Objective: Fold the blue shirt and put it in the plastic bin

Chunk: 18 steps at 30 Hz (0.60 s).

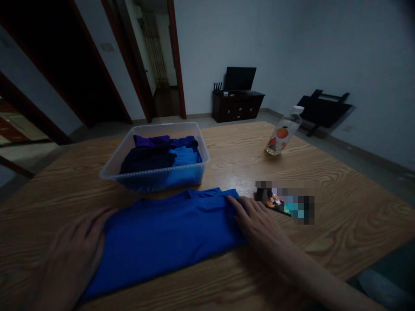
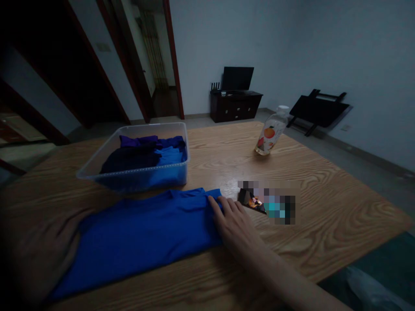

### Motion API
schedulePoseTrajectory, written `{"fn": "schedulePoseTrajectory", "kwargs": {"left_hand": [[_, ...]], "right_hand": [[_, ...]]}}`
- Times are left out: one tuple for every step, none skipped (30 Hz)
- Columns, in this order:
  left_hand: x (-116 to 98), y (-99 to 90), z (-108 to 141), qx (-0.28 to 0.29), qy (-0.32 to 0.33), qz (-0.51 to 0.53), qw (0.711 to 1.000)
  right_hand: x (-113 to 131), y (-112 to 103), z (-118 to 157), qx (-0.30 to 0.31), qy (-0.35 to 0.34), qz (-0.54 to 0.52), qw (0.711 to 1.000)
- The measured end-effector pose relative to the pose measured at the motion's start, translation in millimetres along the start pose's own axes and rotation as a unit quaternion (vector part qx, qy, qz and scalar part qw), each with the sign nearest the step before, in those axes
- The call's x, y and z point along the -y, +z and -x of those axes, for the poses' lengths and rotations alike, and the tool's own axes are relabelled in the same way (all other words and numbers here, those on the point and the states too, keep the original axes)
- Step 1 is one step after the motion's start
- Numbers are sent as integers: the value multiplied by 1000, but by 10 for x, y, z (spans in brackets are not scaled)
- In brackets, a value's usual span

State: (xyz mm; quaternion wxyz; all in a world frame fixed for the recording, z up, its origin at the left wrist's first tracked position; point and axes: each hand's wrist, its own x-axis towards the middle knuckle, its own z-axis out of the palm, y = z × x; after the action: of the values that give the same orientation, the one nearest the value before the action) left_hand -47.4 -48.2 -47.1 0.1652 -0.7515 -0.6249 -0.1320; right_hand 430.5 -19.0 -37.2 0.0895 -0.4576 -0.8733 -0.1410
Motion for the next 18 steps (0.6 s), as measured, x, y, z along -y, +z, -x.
{"fn": "schedulePoseTrajectory", "kwargs": {"left_hand": [[-225,-25,13,-5,15,-3,1000],[-469,-37,29,-14,55,18,998],[-722,-33,45,2,99,45,994],[-974,-15,60,8,128,65,990],[-1212,14,71,24,145,74,986],[-1426,46,75,38,169,83,981],[-1610,77,73,49,183,90,978],[-1759,99,66,57,188,95,976],[-1874,109,57,66,188,99,975],[-1956,102,51,76,182,104,975],[-2012,78,50,86,177,110,974],[-2047,40,57,98,177,118,972],[-2070,-7,72,104,181,128,970],[-2086,-57,96,108,187,140,966],[-2102,-104,127,110,195,151,963],[-2124,-139,161,109,201,159,960],[-2156,-159,195,108,207,164,959],[-2202,-161,226,108,207,165,958]], "right_hand": [[-9,-61,30,-8,-36,-8,999],[-19,-117,62,-8,-80,-22,997],[-30,-159,94,-3,-118,-39,992],[-44,-181,128,6,-143,-55,988],[-61,-179,161,15,-157,-65,985],[-82,-155,190,22,-163,-68,984],[-107,-117,214,25,-167,-63,984],[-136,-73,232,24,-175,-53,983],[-167,-31,245,17,-188,-41,981],[-198,0,258,7,-200,-30,979],[-226,16,274,-5,-207,-23,978],[-250,14,302,-19,-209,-17,978],[-269,-2,347,-33,-207,-13,978],[-281,-27,415,-46,-200,-10,979],[-285,-54,508,-61,-189,-6,980],[-281,-74,626,-70,-173,-1,982],[-268,-81,763,-81,-151,2,985],[-248,-69,913,-92,-123,3,988]]}}
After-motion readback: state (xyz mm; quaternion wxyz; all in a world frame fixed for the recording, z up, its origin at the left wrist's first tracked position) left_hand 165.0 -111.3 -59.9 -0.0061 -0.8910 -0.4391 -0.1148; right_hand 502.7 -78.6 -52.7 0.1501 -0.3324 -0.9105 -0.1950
